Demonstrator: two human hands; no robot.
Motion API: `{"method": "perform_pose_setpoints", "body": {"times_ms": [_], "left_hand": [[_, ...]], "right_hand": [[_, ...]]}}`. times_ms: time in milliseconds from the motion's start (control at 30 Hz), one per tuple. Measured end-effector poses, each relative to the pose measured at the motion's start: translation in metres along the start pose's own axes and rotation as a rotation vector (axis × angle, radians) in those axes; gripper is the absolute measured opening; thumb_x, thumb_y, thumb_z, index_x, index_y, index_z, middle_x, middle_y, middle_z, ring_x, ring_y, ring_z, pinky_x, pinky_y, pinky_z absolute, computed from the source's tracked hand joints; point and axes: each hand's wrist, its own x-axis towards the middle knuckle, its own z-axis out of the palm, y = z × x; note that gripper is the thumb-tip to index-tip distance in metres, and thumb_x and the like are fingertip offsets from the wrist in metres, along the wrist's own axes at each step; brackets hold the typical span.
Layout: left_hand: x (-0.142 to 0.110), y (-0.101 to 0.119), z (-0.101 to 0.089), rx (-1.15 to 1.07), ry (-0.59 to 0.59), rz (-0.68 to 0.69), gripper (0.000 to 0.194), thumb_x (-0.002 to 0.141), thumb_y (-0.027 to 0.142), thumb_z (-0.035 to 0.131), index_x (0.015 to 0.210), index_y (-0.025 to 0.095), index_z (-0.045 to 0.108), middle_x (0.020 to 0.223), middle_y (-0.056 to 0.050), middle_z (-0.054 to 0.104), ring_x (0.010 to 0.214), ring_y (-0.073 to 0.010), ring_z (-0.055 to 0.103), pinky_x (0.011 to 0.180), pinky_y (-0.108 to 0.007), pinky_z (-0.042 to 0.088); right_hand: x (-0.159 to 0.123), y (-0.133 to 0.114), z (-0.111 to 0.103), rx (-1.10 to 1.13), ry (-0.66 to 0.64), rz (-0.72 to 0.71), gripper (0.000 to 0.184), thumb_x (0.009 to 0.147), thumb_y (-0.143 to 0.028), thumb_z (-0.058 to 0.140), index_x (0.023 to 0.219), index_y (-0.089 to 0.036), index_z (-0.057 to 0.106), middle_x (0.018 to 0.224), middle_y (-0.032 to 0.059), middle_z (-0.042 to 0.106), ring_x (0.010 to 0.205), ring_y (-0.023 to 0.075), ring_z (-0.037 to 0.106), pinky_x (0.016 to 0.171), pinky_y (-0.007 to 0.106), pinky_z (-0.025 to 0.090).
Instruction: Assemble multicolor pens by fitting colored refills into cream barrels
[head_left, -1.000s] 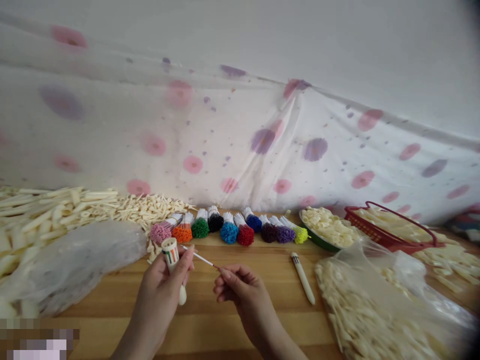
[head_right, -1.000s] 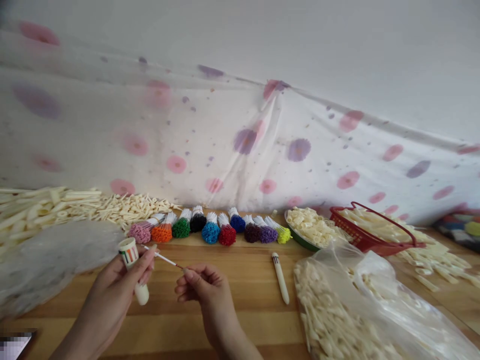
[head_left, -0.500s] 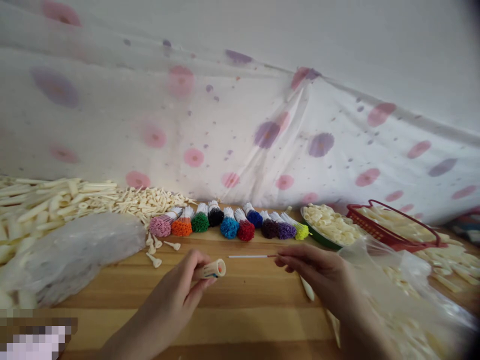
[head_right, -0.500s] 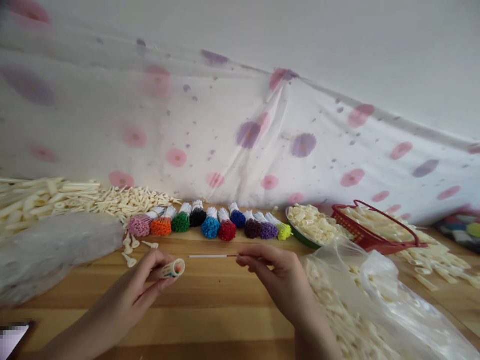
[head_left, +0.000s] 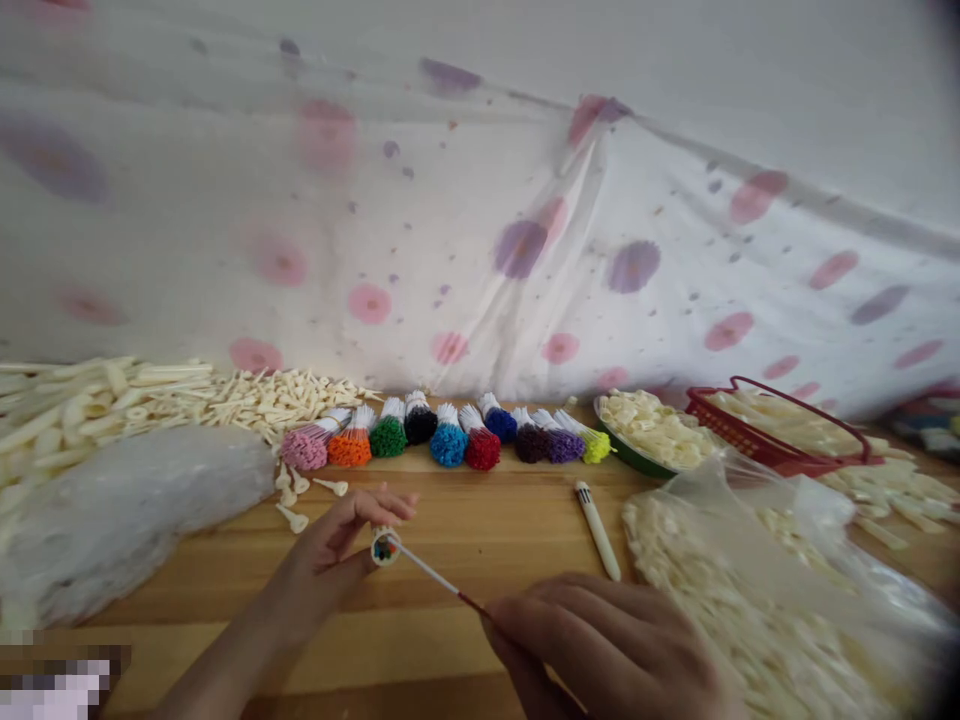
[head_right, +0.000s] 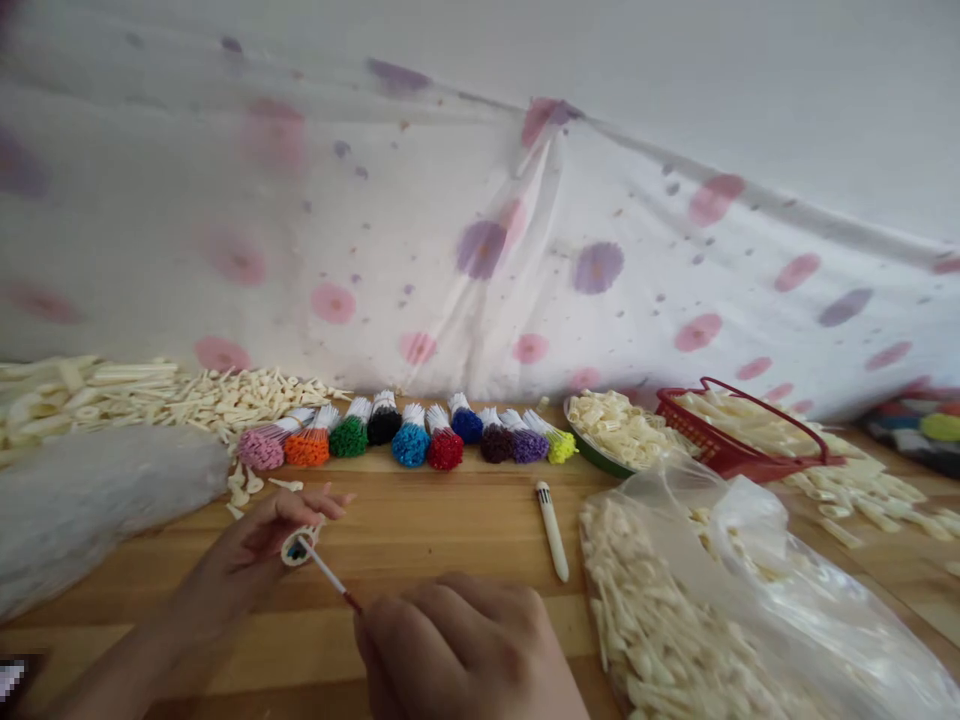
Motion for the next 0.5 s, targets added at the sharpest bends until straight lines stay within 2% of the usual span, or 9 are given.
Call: {"method": "perform_pose_setpoints", "body": {"times_ms": [167,267,500], "left_hand": [[0.001,-0.009,-0.004,0.044,-0.016,-0.016,0.008,0.083,0.028,0.062,0.091,0.027,0.063,0.099,-0.002,0.066,0.108,-0.0229,0.058,0.093,-0.038,0.042],[0.0,-0.012,-0.005,0.075,-0.02,-0.026,0.009,0.083,0.028,0.062,0.092,0.026,0.063,0.099,-0.002,0.066,0.107,-0.0224,0.059,0.093,-0.037,0.042],[-0.001,-0.014,-0.005,0.123,-0.037,-0.053,0.007,0.084,0.026,0.06,0.091,0.025,0.063,0.101,-0.003,0.066,0.109,-0.0228,0.058,0.094,-0.038,0.042]], "right_hand": [[-0.002,0.003,0.015,0.025,0.063,0.028,0.018,0.084,-0.009,0.048,0.075,-0.019,0.06,0.052,-0.0037,0.062,0.04,0.0081,0.057,0.04,0.021,0.035],[-0.002,0.006,0.018,0.046,0.083,0.062,0.019,0.084,-0.011,0.047,0.074,-0.019,0.06,0.051,-0.0031,0.061,0.04,0.0087,0.055,0.04,0.022,0.032],[0.006,0.002,0.035,0.037,-0.086,0.094,0.021,0.082,-0.008,0.047,0.067,-0.016,0.06,0.053,-0.0009,0.062,0.046,0.0111,0.058,0.044,0.024,0.035]]}}
